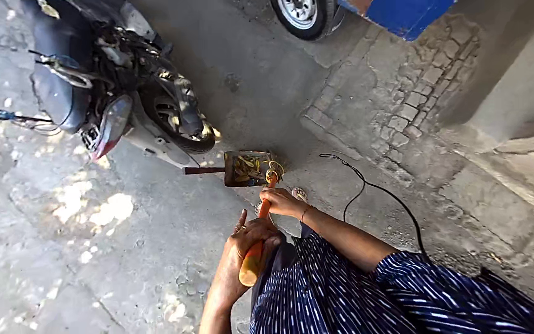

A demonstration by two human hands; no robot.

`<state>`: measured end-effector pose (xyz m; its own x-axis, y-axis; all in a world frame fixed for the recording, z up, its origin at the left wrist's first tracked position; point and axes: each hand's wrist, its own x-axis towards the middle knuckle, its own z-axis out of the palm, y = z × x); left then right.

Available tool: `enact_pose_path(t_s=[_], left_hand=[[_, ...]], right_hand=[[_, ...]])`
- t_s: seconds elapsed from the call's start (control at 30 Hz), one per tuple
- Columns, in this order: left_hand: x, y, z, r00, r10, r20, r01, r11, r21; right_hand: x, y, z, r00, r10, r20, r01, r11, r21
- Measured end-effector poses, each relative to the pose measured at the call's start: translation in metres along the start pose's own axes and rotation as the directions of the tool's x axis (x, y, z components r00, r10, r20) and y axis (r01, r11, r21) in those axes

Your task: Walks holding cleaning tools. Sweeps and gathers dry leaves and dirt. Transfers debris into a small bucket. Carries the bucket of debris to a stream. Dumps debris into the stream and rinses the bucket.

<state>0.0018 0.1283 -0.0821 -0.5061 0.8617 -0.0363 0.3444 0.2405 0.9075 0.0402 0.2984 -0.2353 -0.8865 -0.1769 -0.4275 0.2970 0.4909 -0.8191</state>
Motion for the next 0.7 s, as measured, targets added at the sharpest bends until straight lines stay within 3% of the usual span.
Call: enact_pose_path(t_s=[0.17, 0.27, 0.37, 0.47, 0.57, 0.7], left_hand=[[-0.027, 0.051, -0.016, 0.996, 0.088, 0.034, -0.092, 0.988, 0.125], [-0.044, 0.068, -0.034, 0.991, 0.130, -0.025, -0.129, 0.991, 0.027], [-0.052, 0.051, -0.037, 0.972, 0.127, -0.197, -0.162, 0.972, -0.169], [-0.052, 0.011, -0.016, 0.952, 0.043, -0.303, -0.123, 0.960, -0.250], [-0.052, -0.023, 0.007, 0.971, -0.044, -0.233, -0.034, 0.947, -0.321], [-0.060, -0.019, -0.004, 0.984, -0.049, -0.174, -0.001, 0.961, -0.276]], right_hand=[[-0.025, -0.050, -0.004, 0.997, -0.059, 0.058, 0.064, 0.994, -0.092], [-0.037, -0.078, -0.009, 0.993, -0.106, 0.046, 0.113, 0.980, -0.164], [-0.037, -0.079, -0.006, 0.997, -0.081, -0.010, 0.077, 0.975, -0.210], [-0.025, -0.051, 0.011, 0.997, 0.072, -0.007, -0.072, 0.970, -0.233], [-0.014, -0.011, 0.033, 0.980, 0.198, 0.027, -0.189, 0.961, -0.200], [-0.006, -0.022, 0.050, 0.988, 0.153, 0.030, -0.148, 0.983, -0.112]])
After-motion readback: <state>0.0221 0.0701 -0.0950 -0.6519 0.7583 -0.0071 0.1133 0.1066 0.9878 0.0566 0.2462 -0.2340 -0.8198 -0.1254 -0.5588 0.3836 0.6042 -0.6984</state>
